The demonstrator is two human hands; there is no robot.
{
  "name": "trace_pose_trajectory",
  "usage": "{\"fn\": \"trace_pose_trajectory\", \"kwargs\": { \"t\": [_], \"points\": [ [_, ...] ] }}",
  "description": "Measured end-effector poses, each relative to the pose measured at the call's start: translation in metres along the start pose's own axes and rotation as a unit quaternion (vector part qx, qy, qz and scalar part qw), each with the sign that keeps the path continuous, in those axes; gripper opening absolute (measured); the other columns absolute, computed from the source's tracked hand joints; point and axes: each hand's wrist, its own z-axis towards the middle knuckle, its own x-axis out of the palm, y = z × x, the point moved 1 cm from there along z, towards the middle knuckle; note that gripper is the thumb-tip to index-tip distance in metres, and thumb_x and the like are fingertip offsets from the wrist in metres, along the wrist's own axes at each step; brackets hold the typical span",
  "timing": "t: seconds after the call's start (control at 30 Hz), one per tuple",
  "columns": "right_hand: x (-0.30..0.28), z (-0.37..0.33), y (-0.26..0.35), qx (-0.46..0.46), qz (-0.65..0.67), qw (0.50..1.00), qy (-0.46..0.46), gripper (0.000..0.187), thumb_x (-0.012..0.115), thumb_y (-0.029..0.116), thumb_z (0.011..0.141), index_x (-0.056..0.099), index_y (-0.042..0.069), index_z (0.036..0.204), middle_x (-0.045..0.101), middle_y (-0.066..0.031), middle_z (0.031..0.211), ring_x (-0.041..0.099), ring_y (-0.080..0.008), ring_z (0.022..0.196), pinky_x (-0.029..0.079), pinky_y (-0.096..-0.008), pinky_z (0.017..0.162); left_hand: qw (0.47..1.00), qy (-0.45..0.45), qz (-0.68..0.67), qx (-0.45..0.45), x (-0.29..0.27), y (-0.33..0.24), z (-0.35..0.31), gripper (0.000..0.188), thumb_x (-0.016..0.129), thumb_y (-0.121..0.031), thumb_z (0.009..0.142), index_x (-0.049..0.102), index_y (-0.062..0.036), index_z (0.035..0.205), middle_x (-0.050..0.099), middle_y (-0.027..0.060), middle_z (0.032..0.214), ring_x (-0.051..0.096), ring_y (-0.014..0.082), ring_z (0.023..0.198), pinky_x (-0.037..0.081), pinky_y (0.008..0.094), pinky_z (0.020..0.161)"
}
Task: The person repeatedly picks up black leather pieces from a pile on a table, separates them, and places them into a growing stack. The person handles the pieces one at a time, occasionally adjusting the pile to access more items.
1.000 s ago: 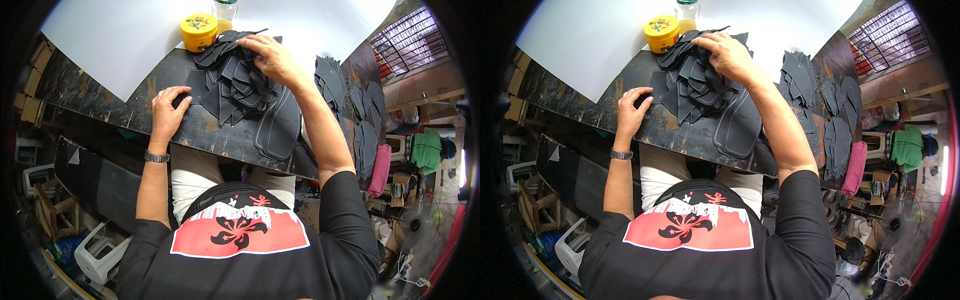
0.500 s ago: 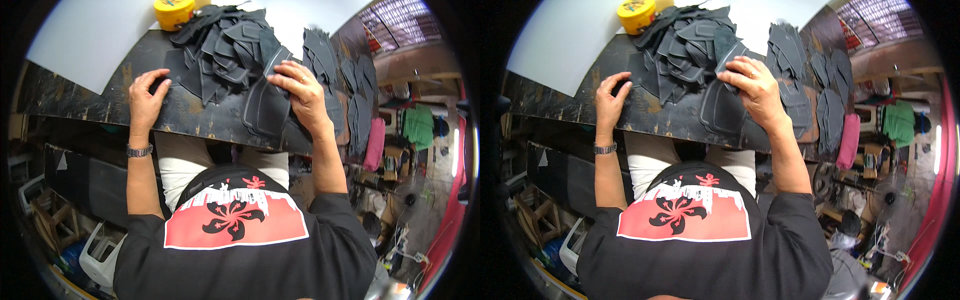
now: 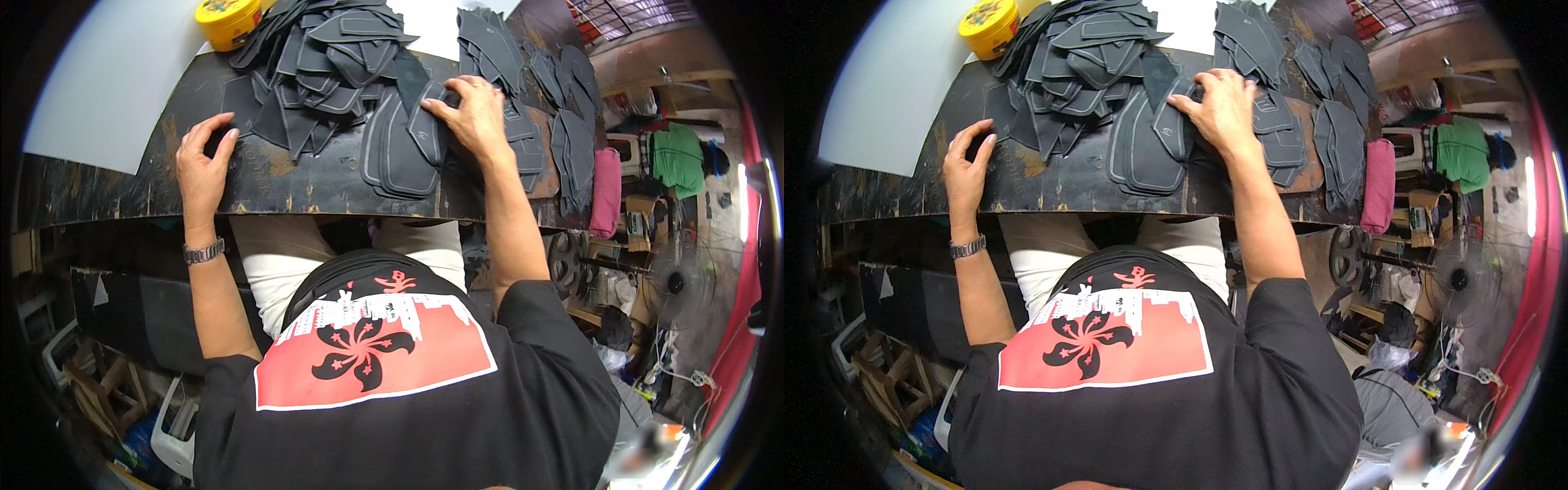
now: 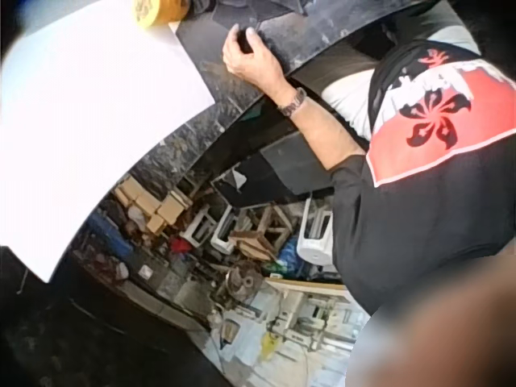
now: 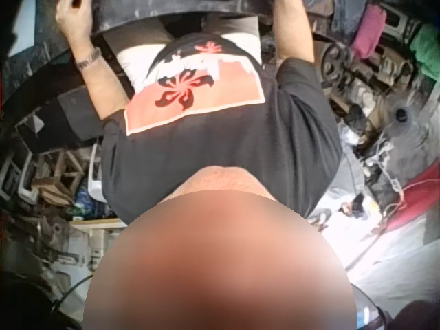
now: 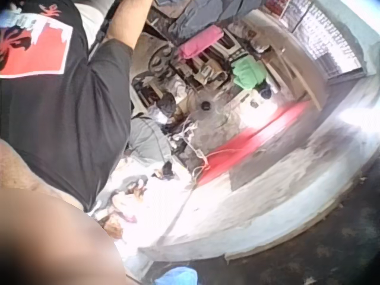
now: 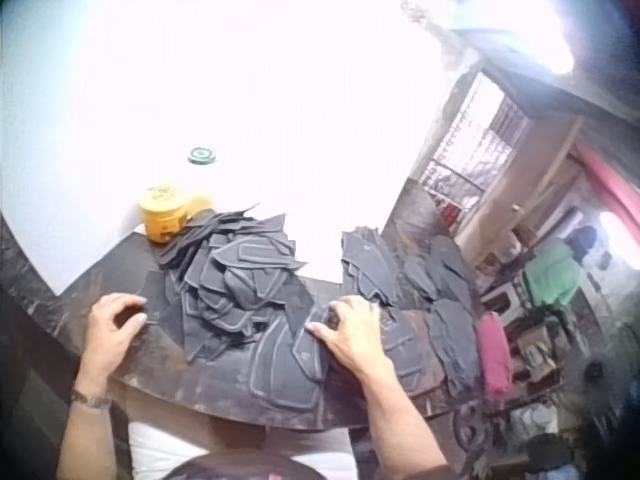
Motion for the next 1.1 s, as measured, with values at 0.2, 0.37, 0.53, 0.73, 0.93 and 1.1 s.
{"fn": "trace_pose_trajectory", "kwargs": {
  "t": [0.2,0.37,0.53,0.73,0.93,1.1],
  "points": [
    [0.012,-0.006,0.009,-0.020,0.066,0.988,-0.141,0.030,0.084,0.023,0.074,0.072,0.007,0.097,0.071,-0.0096,0.101,0.063,-0.0286,0.106,0.041,-0.0468,0.100,1.000,0.008,-0.015,-0.018,0.002,0.003,0.002,0.023,0.073,-0.012,0.090,0.074,-0.0060,0.112,0.073,0.0075,0.110,0.066,0.0228,0.107,0.049,0.0347,0.096],
    [-0.002,-0.011,-0.003,0.164,0.510,0.836,-0.114,0.016,0.077,0.004,0.085,0.067,0.000,0.096,0.072,-0.0064,0.088,0.069,-0.0124,0.078,0.056,-0.0303,0.066,1.000,0.016,-0.014,-0.020,0.001,0.005,0.001,0.024,0.073,-0.011,0.090,0.073,-0.0055,0.114,0.072,0.0075,0.112,0.065,0.0224,0.107,0.049,0.0345,0.096],
    [-0.040,0.001,-0.066,0.185,0.654,0.723,-0.125,0.026,0.073,0.001,0.089,0.059,0.001,0.111,0.071,-0.0101,0.085,0.070,-0.0190,0.065,0.061,-0.0340,0.058,1.000,0.017,-0.007,-0.023,0.001,0.005,0.001,0.025,0.073,-0.011,0.090,0.072,-0.0047,0.114,0.072,0.0079,0.113,0.065,0.0231,0.108,0.049,0.0351,0.098],
    [-0.062,0.054,-0.199,0.272,0.586,0.742,-0.179,0.022,0.074,0.002,0.088,0.058,0.010,0.102,0.068,-0.0059,0.085,0.069,-0.0204,0.071,0.061,-0.0434,0.068,1.000,0.018,-0.014,-0.021,0.001,0.007,0.000,0.025,0.073,-0.011,0.091,0.073,-0.0049,0.115,0.072,0.0076,0.113,0.065,0.0229,0.109,0.049,0.0352,0.098],
    [-0.059,0.085,-0.234,0.339,0.016,0.915,-0.217,0.035,0.077,0.008,0.088,0.067,0.004,0.121,0.072,-0.0082,0.106,0.070,-0.0175,0.090,0.055,-0.0309,0.084,0.999,0.014,-0.018,-0.036,0.002,0.004,0.002,0.023,0.072,-0.010,0.090,0.073,-0.0045,0.113,0.072,0.0081,0.112,0.065,0.0228,0.107,0.048,0.0346,0.098],
    [-0.021,0.062,-0.102,0.049,0.432,0.900,0.010,0.040,0.081,0.014,0.085,0.069,0.001,0.121,0.072,-0.0060,0.111,0.066,-0.0125,0.098,0.051,-0.0273,0.088,1.000,0.005,-0.013,-0.004,0.001,0.002,0.002,0.022,0.073,-0.010,0.089,0.073,-0.0051,0.110,0.073,0.0086,0.108,0.066,0.0247,0.104,0.049,0.0344,0.094]
  ]
}}
